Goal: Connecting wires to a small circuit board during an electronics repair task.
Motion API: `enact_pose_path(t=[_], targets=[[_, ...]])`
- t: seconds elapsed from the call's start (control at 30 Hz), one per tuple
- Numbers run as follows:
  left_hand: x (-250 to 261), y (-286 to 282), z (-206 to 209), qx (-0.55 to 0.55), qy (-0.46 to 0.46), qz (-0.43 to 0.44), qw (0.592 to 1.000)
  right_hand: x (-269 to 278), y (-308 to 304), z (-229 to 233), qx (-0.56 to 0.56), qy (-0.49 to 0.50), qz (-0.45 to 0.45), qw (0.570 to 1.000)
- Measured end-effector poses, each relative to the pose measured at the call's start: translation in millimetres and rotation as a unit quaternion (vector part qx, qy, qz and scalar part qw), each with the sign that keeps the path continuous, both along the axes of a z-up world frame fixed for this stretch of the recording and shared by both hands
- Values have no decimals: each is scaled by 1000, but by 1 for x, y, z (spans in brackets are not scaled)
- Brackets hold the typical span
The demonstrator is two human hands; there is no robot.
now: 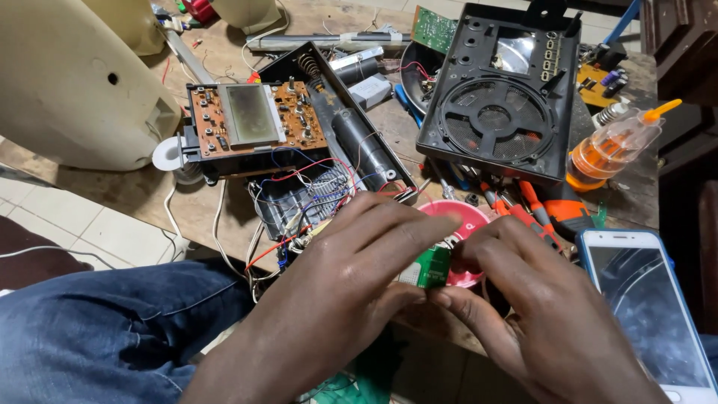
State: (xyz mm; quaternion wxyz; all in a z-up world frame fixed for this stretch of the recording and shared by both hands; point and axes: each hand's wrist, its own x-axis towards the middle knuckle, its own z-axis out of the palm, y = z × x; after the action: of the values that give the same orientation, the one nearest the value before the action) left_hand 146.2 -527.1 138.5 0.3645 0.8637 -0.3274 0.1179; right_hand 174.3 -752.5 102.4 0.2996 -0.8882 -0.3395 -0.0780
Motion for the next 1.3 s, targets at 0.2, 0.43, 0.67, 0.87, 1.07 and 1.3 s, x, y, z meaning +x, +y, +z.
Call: enact_pose_path(t=[0.2, 0.43, 0.67, 0.87, 1.07, 1.3], targets=[[4, 0, -11, -39, -34, 31, 998, 3, 6, 3, 49, -22, 44, 998], [3, 2, -11, -29, -22, 29, 999, 2, 6, -2, 40, -43, 43, 997], [4, 2, -13, -26, -1, 29, 999, -1, 7, -2, 68, -58, 40, 995], [4, 0, -14, -21, -6, 23, 999, -1, 6, -2, 73, -53, 38, 995], [5, 0, -15, -27, -10, 17, 999, -2, 7, -1, 79, -66, 31, 994], [6, -7, -7, -54, -100, 45, 993, -4, 6, 5, 100, -11, -69, 993]])
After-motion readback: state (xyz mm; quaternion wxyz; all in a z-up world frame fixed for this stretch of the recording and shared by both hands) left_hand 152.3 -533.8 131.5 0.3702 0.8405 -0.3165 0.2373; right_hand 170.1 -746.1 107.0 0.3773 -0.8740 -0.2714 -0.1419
